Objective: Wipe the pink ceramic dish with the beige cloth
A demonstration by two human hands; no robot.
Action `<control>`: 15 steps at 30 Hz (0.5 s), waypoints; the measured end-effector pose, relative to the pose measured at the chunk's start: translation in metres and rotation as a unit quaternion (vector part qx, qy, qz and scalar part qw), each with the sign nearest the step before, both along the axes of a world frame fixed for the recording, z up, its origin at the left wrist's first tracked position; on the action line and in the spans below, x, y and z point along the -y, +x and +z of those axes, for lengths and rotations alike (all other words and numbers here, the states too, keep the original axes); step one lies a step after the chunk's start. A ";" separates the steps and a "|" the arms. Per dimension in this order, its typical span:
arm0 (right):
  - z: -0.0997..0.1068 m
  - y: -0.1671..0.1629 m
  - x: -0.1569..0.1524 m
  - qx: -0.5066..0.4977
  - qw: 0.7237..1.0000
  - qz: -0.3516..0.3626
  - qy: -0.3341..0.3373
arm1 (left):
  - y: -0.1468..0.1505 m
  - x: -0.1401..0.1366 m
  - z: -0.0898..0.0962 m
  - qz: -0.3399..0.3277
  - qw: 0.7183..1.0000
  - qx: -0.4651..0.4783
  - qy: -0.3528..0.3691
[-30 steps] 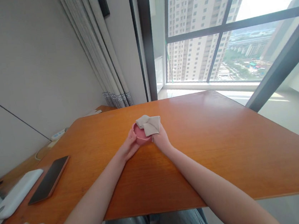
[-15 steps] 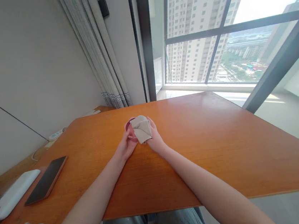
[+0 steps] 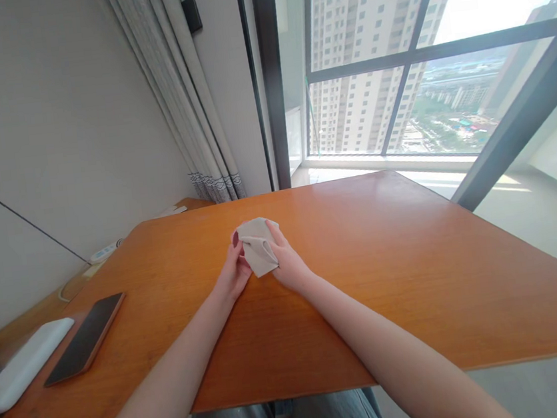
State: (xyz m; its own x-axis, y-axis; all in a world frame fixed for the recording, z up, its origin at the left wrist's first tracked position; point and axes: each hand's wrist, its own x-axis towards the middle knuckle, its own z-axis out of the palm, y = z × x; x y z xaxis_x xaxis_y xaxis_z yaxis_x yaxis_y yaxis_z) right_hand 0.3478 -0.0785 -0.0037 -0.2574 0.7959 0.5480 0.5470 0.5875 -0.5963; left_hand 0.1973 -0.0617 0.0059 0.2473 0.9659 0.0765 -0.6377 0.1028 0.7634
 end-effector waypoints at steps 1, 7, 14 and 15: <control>-0.002 -0.005 0.002 -0.008 1.000 -0.002 -0.006 | 0.000 0.000 0.001 0.004 1.000 0.008 0.021; -0.005 -0.003 -0.002 -0.146 0.987 -0.073 0.003 | -0.001 0.003 0.000 -0.095 0.995 0.000 -0.034; 0.003 0.013 -0.006 -0.089 0.996 -0.002 -0.004 | 0.003 0.001 -0.009 -0.036 0.995 -0.032 -0.085; 0.003 0.009 -0.003 -0.074 0.997 -0.008 0.005 | 0.003 0.000 -0.008 -0.017 0.997 -0.012 -0.075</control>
